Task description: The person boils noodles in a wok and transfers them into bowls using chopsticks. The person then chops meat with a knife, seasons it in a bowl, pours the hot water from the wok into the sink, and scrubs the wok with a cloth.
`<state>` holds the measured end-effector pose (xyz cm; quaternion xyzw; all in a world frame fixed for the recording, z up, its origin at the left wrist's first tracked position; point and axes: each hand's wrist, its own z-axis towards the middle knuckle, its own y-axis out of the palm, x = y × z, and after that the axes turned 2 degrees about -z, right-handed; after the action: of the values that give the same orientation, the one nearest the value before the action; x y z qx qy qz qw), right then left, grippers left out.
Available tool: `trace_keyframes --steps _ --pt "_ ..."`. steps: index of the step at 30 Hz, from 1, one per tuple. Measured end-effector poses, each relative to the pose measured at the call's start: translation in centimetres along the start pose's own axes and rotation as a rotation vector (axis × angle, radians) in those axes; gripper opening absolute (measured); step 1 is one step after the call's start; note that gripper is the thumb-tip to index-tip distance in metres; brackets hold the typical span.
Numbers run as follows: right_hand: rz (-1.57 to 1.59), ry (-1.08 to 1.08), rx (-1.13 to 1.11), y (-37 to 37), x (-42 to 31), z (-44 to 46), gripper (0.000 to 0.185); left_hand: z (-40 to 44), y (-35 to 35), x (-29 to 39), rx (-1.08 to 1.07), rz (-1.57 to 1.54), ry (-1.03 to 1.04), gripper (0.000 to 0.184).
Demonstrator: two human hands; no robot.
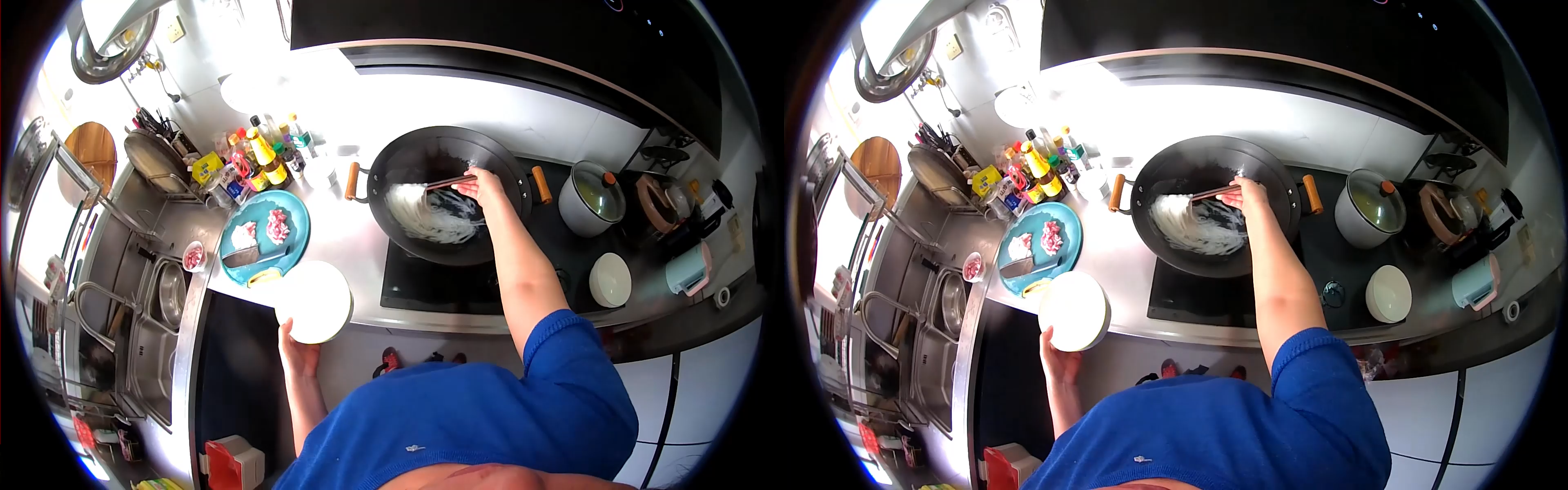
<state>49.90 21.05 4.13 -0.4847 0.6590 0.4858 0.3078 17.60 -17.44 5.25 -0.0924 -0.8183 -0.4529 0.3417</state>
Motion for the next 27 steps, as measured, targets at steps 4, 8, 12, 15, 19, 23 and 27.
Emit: trace_keyframes --steps 4,8,12,15,19,23,27 --pt "0.112 0.003 0.012 -0.7 -0.4 -0.3 0.021 0.1 0.9 0.7 -0.03 0.002 0.016 0.05" --pt "0.287 -0.046 -0.031 0.0 -1.4 -1.6 0.021 1.1 2.8 0.8 -0.095 -0.009 0.011 0.052" --pt "0.378 -0.119 -0.054 0.5 -2.7 -3.1 0.022 2.4 6.7 1.0 -0.25 -0.002 0.0 0.056" --pt "0.383 -0.211 -0.098 0.1 -4.2 -4.0 0.023 4.2 9.9 1.2 -0.354 0.049 -0.006 0.058" --pt "0.392 -0.305 -0.1 -1.1 -7.3 -6.1 0.025 7.2 14.2 1.2 -0.37 0.202 -0.043 0.058" --pt "0.396 -0.432 -0.064 -3.1 -10.8 -9.2 0.024 10.6 18.1 0.3 -0.367 0.424 -0.05 0.059" --pt "0.377 -0.543 0.02 -5.5 -13.3 -11.5 0.023 13.0 21.2 -1.7 -0.446 0.572 -0.031 0.059"
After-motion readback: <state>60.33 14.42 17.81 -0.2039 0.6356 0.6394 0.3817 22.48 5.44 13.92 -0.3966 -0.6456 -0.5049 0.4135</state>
